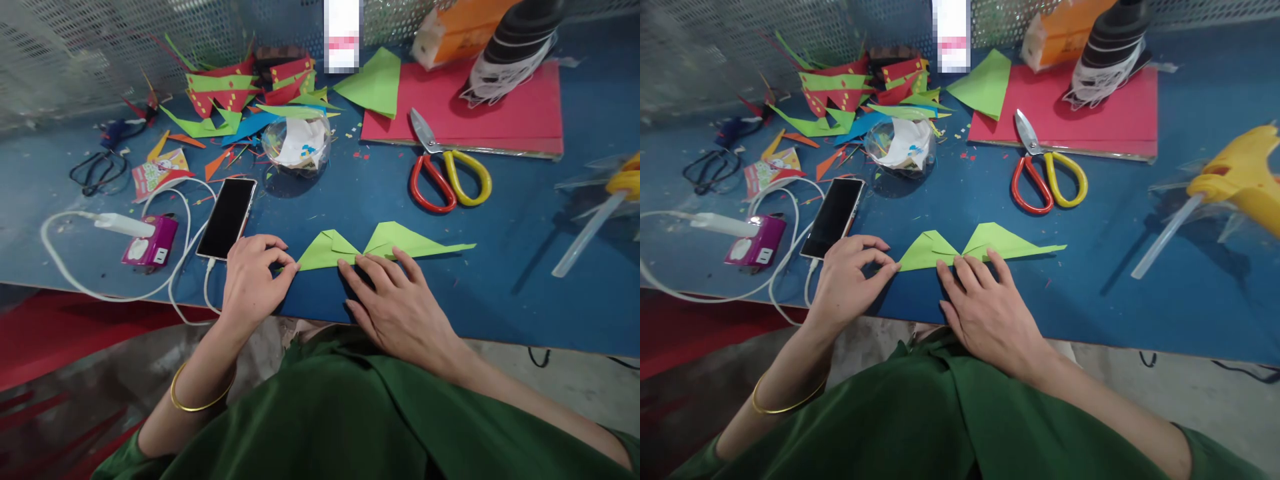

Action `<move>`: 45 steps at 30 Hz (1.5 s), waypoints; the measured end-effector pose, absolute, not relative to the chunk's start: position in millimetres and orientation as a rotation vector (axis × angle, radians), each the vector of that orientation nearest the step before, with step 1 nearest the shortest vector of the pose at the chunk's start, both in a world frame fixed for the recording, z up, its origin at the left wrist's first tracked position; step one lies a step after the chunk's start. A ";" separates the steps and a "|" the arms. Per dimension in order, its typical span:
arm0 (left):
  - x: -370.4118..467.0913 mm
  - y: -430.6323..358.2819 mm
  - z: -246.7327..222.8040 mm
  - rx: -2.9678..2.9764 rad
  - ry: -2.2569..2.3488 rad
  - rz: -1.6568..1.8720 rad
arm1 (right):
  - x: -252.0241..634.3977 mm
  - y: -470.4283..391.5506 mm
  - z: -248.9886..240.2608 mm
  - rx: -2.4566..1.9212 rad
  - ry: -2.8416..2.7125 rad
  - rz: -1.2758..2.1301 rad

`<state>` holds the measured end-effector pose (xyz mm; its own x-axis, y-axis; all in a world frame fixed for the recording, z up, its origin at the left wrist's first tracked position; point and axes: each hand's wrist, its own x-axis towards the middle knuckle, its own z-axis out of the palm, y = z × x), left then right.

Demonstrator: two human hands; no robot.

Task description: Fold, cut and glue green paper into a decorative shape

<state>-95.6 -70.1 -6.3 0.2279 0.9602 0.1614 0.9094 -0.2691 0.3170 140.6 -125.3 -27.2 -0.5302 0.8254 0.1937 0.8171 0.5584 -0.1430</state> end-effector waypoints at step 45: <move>-78.2 -76.7 -7.2 2.065 1.740 0.582 | 140.2 -126.4 -29.3 -1.368 -2.553 -0.010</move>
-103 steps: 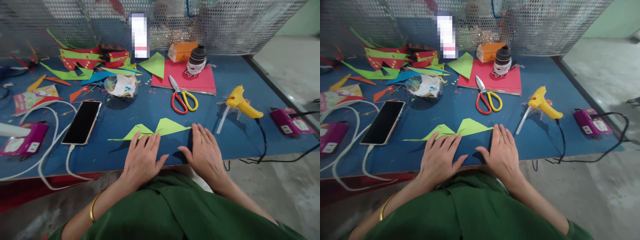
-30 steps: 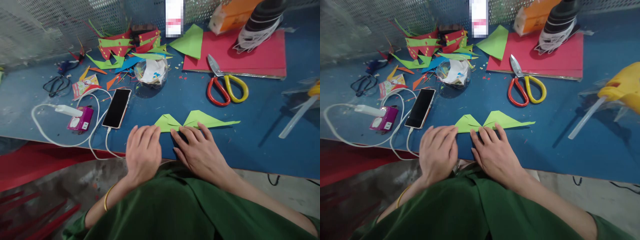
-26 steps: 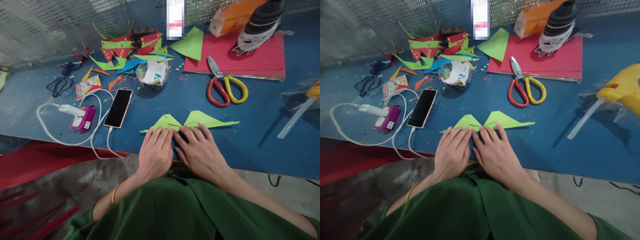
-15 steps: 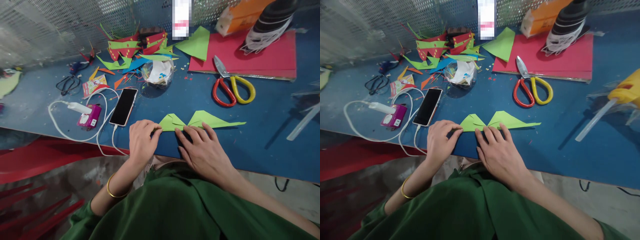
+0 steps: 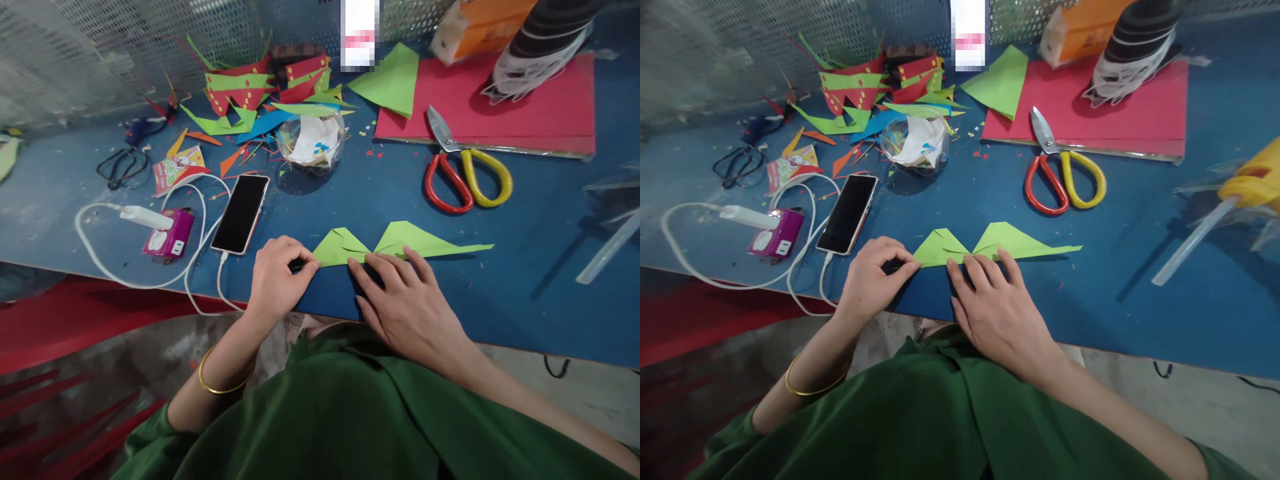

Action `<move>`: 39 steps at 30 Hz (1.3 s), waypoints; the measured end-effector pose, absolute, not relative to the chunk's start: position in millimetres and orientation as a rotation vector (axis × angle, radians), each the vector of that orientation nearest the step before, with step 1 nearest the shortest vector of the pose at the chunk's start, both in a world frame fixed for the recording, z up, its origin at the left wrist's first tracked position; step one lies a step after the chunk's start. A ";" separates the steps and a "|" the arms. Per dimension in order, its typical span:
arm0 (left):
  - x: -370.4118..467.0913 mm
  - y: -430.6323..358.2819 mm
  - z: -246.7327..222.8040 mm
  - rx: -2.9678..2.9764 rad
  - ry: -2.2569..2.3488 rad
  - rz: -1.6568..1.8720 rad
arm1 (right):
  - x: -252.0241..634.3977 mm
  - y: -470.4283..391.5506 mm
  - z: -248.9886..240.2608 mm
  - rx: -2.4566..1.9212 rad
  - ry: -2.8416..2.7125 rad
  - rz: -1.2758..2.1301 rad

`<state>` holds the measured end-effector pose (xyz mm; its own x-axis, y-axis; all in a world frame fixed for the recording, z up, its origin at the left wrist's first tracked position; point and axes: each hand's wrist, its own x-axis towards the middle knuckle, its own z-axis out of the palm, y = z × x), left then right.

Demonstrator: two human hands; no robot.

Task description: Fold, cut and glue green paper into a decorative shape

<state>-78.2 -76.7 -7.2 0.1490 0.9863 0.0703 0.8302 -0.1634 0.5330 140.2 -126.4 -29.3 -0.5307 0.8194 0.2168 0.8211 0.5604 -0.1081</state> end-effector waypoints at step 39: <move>-89.4 -147.0 -20.0 2.751 1.936 0.383 | 136.9 -128.2 -25.5 -1.403 -2.555 0.018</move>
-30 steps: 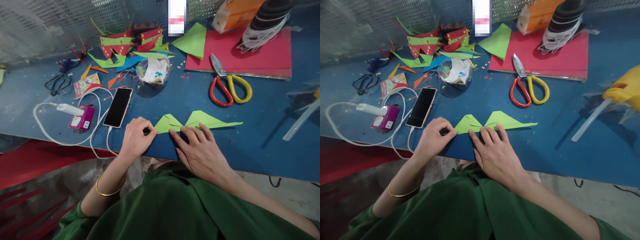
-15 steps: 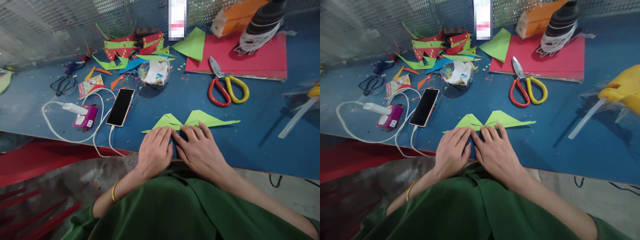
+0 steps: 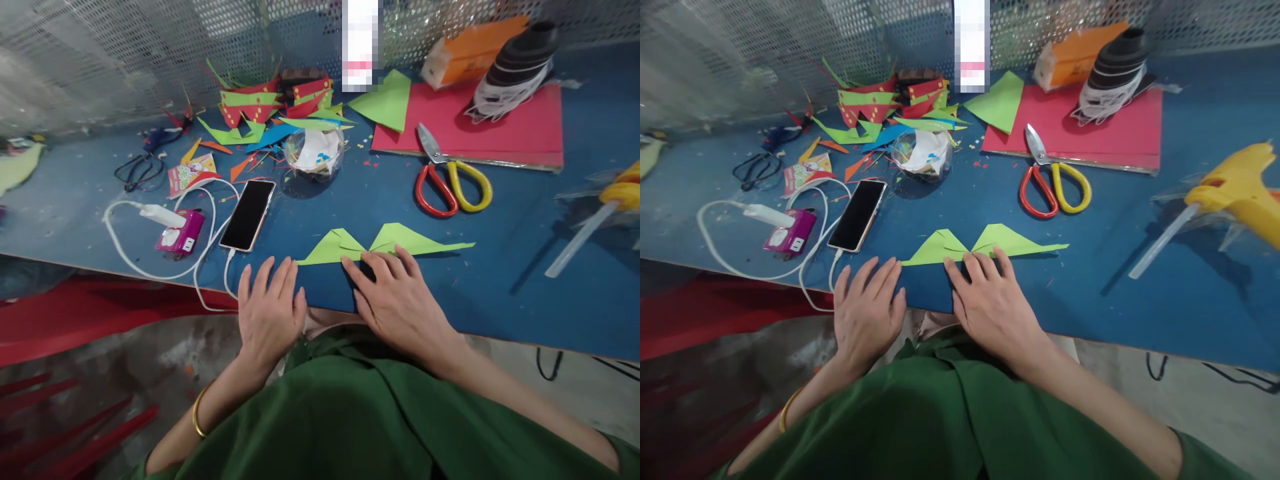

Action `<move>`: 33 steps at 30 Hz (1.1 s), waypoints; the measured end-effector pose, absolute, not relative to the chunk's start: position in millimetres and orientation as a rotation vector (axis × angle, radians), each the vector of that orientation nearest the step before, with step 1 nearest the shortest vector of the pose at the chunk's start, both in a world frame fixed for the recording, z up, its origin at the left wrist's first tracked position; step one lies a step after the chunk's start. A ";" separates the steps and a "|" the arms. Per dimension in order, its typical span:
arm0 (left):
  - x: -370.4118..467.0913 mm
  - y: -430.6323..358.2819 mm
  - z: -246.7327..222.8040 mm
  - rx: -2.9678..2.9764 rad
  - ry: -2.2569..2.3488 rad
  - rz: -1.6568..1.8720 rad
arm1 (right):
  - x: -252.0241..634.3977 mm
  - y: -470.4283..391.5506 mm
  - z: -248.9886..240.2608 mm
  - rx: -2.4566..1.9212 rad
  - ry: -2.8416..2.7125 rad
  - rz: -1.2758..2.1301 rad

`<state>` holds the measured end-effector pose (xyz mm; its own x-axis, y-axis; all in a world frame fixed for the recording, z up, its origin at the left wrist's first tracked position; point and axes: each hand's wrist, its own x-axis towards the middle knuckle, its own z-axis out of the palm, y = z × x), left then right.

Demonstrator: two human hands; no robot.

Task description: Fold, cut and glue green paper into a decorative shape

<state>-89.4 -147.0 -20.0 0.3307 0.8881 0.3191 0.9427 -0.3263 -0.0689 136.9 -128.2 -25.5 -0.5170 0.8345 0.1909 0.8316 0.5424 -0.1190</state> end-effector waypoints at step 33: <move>-78.1 -140.2 -31.6 -2.560 -1.616 -0.398 | 214.6 -142.9 -31.3 -1.751 -2.306 -0.404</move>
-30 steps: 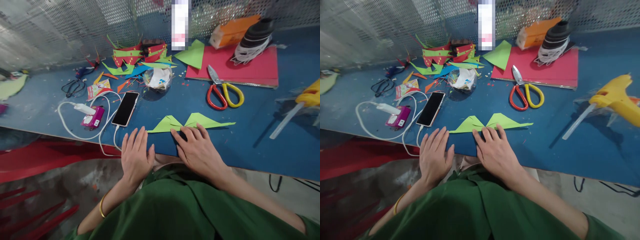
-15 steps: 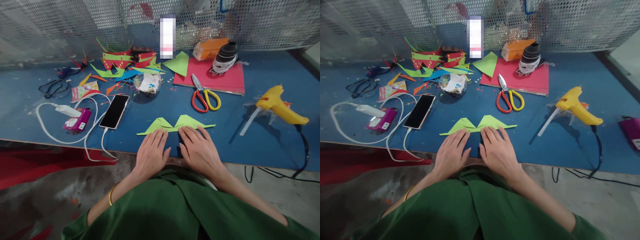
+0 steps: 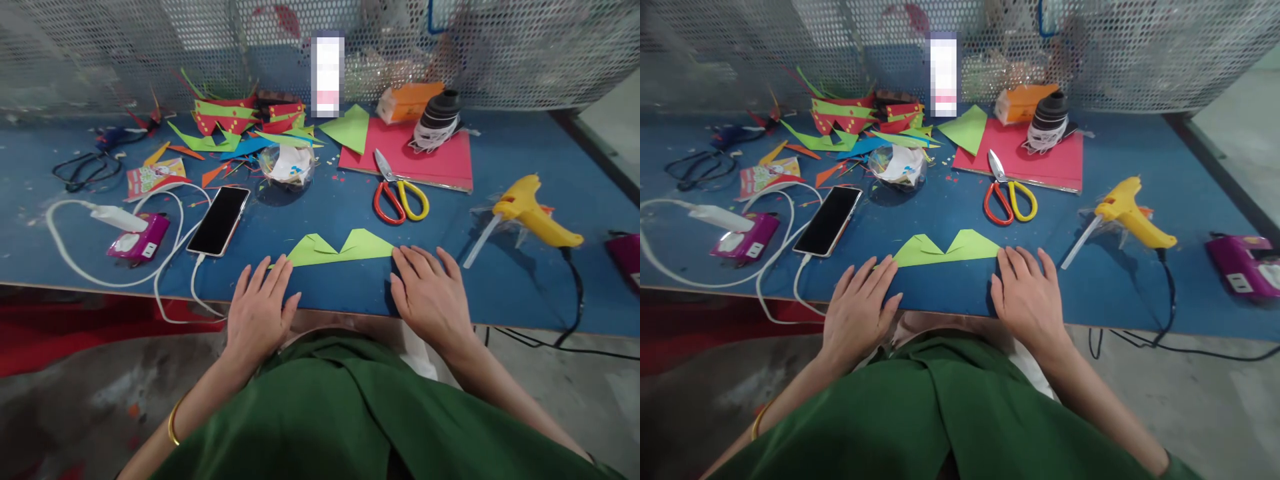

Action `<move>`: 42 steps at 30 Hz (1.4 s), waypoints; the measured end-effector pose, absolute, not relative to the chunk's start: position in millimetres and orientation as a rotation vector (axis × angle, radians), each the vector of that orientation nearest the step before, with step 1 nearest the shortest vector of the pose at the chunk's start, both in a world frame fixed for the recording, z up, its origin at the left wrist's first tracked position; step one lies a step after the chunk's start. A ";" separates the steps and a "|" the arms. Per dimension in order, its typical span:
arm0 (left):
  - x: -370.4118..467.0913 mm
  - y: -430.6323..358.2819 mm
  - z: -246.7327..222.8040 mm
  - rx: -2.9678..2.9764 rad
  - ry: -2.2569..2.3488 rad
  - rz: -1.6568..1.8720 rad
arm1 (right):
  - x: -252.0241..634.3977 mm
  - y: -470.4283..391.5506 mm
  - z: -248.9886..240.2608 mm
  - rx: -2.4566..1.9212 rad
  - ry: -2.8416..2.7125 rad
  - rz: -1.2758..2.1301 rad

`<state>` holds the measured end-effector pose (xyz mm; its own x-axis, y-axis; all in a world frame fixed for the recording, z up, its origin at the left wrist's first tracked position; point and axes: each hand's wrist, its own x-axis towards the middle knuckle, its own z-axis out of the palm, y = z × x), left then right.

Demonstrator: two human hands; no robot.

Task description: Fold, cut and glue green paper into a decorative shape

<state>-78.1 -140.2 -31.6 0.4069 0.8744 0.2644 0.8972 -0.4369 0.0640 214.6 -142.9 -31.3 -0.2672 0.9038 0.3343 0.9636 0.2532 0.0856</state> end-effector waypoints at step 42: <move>-21.9 -90.8 -23.9 -2.778 -1.562 -0.858 | 410.7 -81.4 -5.7 -2.527 -1.981 -0.512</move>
<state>-21.9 -90.8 -23.9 0.4206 0.8327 0.3602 0.7506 -0.5424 0.3773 410.7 -81.4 -5.7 0.2103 0.9614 0.1775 0.9269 -0.2538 0.2766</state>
